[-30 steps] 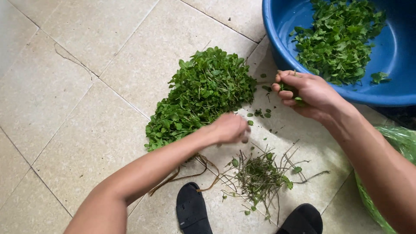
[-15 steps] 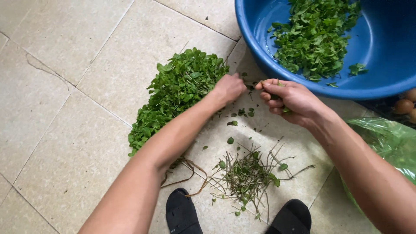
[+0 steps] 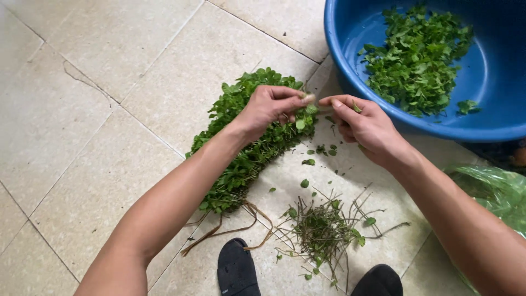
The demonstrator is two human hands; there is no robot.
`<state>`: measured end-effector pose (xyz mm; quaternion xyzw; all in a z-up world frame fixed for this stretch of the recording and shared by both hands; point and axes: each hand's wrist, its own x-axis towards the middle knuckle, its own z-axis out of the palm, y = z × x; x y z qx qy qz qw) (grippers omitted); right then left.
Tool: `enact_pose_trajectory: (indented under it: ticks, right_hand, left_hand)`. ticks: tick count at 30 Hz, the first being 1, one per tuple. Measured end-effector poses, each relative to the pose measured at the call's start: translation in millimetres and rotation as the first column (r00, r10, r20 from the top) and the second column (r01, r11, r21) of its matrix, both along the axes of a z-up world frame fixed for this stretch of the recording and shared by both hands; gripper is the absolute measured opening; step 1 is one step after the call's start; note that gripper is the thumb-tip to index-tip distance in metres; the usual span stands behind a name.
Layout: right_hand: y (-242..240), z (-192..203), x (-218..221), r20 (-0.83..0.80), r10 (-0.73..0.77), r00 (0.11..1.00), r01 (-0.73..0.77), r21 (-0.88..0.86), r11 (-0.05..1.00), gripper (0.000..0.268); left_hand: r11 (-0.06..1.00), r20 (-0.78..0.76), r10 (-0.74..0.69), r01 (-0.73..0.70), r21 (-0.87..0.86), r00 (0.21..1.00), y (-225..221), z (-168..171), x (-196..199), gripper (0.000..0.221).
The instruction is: Picking leaves from a pile of herbs and placing them into a plastic basin.
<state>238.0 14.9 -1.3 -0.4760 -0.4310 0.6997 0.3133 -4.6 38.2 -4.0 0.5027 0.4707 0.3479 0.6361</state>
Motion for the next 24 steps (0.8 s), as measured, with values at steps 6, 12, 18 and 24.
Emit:
enact_pose_trajectory:
  ticks: [6, 12, 18, 24]
  right_hand:
    - [-11, 40, -33, 0.334, 0.020, 0.942, -0.122, 0.288, 0.950, 0.039]
    - [-11, 48, -35, 0.636, -0.063, 0.769, -0.277, 0.421, 0.864, 0.044]
    - [-7, 11, -22, 0.262, 0.051, 0.964, -0.123, 0.268, 0.955, 0.042]
    - [-17, 31, -29, 0.263, 0.132, 0.956, -0.212, 0.306, 0.928, 0.034]
  left_hand:
    - [0.976, -0.114, -0.042, 0.065, 0.207, 0.993, -20, 12, -3, 0.020]
    - [0.969, -0.252, -0.035, 0.094, 0.227, 0.967, -26, 20, -2, 0.018]
    - [1.000, -0.064, -0.003, 0.003, -0.004, 0.998, -27, 16, -6, 0.020]
    - [0.988, 0.258, 0.042, -0.002, -0.157, 0.965, -26, -10, -7, 0.025]
